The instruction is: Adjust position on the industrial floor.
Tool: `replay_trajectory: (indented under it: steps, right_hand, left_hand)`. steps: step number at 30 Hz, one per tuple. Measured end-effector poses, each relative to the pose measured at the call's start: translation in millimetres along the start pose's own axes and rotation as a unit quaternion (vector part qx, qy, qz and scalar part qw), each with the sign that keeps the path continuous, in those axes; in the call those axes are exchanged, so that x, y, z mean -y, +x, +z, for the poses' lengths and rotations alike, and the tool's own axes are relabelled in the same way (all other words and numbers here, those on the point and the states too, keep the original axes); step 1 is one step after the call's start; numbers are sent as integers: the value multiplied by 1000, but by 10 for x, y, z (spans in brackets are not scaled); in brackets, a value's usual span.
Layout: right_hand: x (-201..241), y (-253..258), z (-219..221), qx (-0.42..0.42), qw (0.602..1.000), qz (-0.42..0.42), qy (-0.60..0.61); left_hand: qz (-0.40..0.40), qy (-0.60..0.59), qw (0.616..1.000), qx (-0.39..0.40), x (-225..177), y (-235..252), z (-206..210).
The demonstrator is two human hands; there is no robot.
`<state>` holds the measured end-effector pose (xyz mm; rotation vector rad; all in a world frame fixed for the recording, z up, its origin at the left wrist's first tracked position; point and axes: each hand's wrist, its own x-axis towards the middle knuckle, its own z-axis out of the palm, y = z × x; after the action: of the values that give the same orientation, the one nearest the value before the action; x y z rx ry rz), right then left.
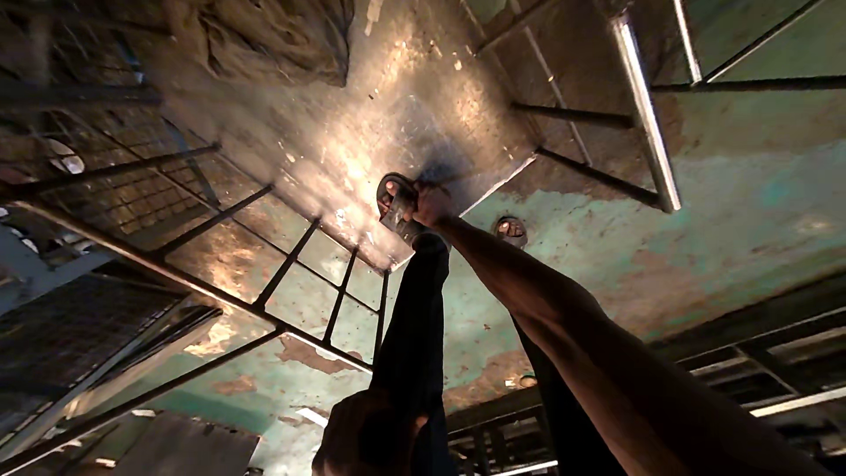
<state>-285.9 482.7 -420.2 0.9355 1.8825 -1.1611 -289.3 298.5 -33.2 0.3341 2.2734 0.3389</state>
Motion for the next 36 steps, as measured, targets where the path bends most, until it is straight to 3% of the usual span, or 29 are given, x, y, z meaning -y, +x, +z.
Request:
replay_trajectory:
  steps: [6, 12, 19, 24, 28, 36]
  right_hand:
    - [2, 47, 8, -9, 1000, -15, -16]
    - [39, 7, 92, -26, 999, 27, -2]
    - [84, 91, -339, 69, 991, 11, 118]
    - [38, 360, -176, 33, 998, 25, 46]
    - [-53, 425, -114, 16, 999, -26, 39]
    - [25, 484, -298, 86, 989, -87, -79]
  left_hand:
    - [-5, -8, 1000, -1, 45, -19, 14]
    - [-11, 1, 1000, -2, 27, -31, 38]
    - [1, 8, 1000, -3, -18, -29, 51]
    - [-3, 2, 1000, -6, -24, -36, 50]
    - [15, -4, 1000, -6, 15, -27, 68]
    - [-1, -23, 1000, 7, -19, 63, 58]
